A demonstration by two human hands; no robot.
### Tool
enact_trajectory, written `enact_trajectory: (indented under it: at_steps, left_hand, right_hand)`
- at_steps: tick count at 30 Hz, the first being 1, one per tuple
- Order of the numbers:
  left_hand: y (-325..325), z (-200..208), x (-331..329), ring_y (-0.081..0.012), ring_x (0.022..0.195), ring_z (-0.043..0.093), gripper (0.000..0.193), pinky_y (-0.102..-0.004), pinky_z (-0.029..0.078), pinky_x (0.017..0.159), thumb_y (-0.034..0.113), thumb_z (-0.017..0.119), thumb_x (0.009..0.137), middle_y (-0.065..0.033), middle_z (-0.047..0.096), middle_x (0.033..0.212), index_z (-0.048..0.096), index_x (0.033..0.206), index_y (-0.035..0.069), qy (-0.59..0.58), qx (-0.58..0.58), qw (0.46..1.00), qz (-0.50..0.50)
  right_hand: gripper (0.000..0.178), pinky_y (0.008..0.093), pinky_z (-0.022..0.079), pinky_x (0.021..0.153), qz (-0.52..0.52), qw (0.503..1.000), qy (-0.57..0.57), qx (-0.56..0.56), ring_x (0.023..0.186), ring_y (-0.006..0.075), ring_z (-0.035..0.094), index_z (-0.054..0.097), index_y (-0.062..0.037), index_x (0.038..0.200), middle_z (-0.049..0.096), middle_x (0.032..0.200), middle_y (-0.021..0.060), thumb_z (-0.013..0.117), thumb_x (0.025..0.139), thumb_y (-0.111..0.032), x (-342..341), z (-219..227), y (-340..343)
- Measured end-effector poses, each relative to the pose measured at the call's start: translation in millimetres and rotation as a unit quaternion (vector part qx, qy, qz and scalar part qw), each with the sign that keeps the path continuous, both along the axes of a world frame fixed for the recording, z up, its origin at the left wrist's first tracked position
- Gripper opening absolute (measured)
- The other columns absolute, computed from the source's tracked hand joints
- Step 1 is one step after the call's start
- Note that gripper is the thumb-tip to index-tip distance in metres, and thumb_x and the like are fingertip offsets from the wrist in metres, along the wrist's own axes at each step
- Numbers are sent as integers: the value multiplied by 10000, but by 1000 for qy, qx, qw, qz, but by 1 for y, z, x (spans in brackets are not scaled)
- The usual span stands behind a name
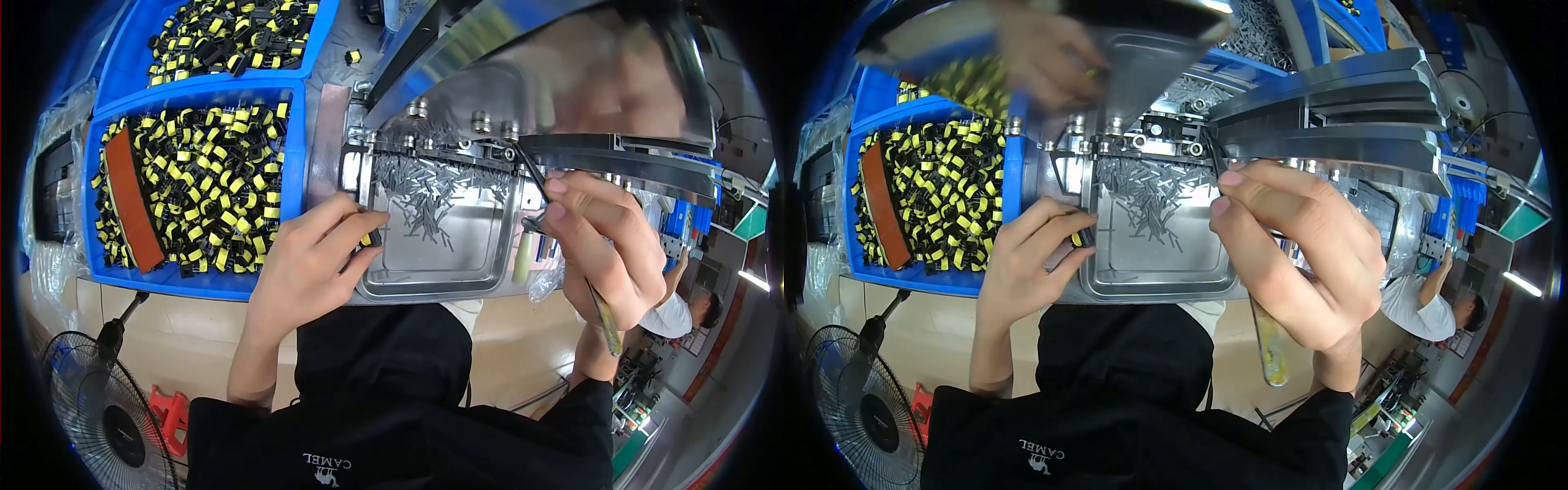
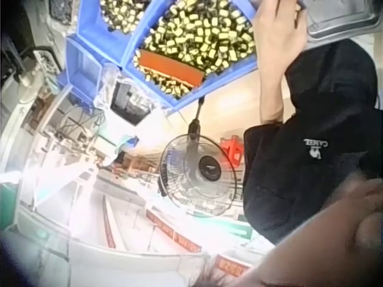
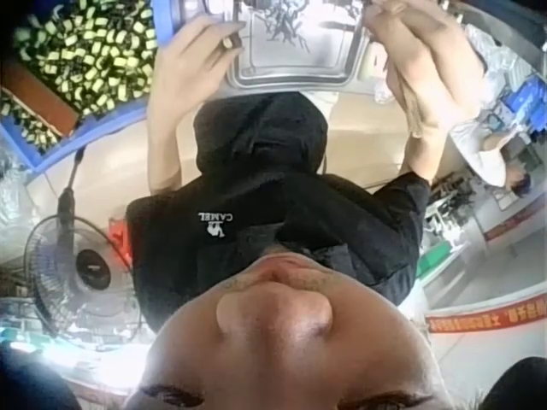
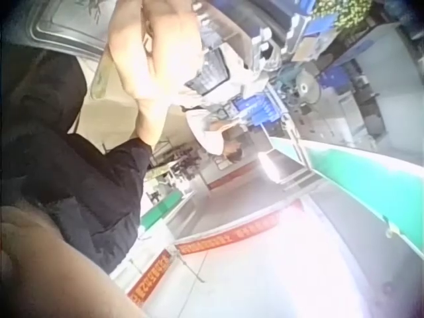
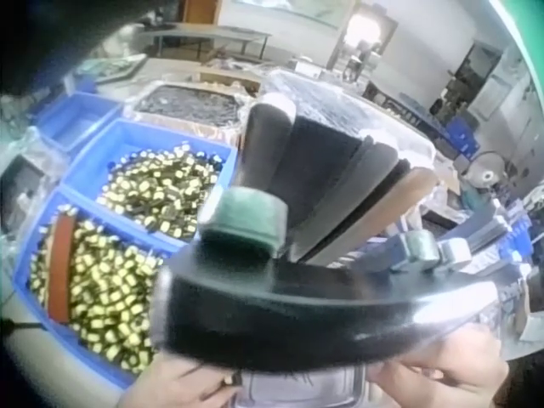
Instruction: Assembling small electronic components using a manual press machine and tweezers at a factory workstation.
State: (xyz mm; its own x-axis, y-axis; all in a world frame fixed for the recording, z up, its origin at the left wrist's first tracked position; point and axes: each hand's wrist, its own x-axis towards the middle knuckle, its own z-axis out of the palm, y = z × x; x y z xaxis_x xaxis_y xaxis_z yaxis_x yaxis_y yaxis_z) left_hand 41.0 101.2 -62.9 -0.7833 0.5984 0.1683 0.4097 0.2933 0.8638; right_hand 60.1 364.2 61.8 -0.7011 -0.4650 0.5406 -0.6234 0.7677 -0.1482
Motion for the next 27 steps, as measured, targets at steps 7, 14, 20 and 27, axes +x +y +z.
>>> enact_trajectory:
  at_steps: [7, 14, 20, 27]
  left_hand:
    - [1, 0, -1, -291, 738, 634, 340, -392, 514, 636, 9, 792, 750, -94, 587, 921, 696, 1075, 31, 8, 3, 1000, -1]
    - [1, 1, -1, -293, 744, 638, 337, -390, 513, 636, 0, 791, 750, -97, 588, 918, 695, 1072, 25, -11, 0, 1000, -2]
    - [0, 0, 0, -296, 755, 638, 340, -393, 514, 645, 1, 788, 749, -104, 586, 923, 692, 1074, 24, -7, 6, 1000, 0]
    - [-2, -1, 1, -249, 739, 657, 380, -321, 541, 656, -56, 803, 726, -122, 651, 1008, 707, 1090, -4, -1, -6, 1000, -6]
  right_hand:
    - [336, 384, 633, 731, -10, 999, -44, 28, 854, 320, 731, 688, 33, 982, 719, 918, 172, 794, 663, 47, 5, 1, -3]
    - [317, 365, 633, 711, 17, 997, 3, 80, 845, 312, 730, 690, 38, 933, 723, 901, 162, 800, 636, 46, 4, -5, -3]
    - [250, 310, 592, 584, 13, 998, 21, 59, 752, 273, 717, 663, 31, 824, 685, 814, 138, 768, 600, 60, -8, 2, -9]
    - [279, 312, 590, 590, 35, 996, 45, 73, 758, 278, 708, 666, 24, 845, 678, 825, 131, 756, 584, 67, -6, -6, -6]
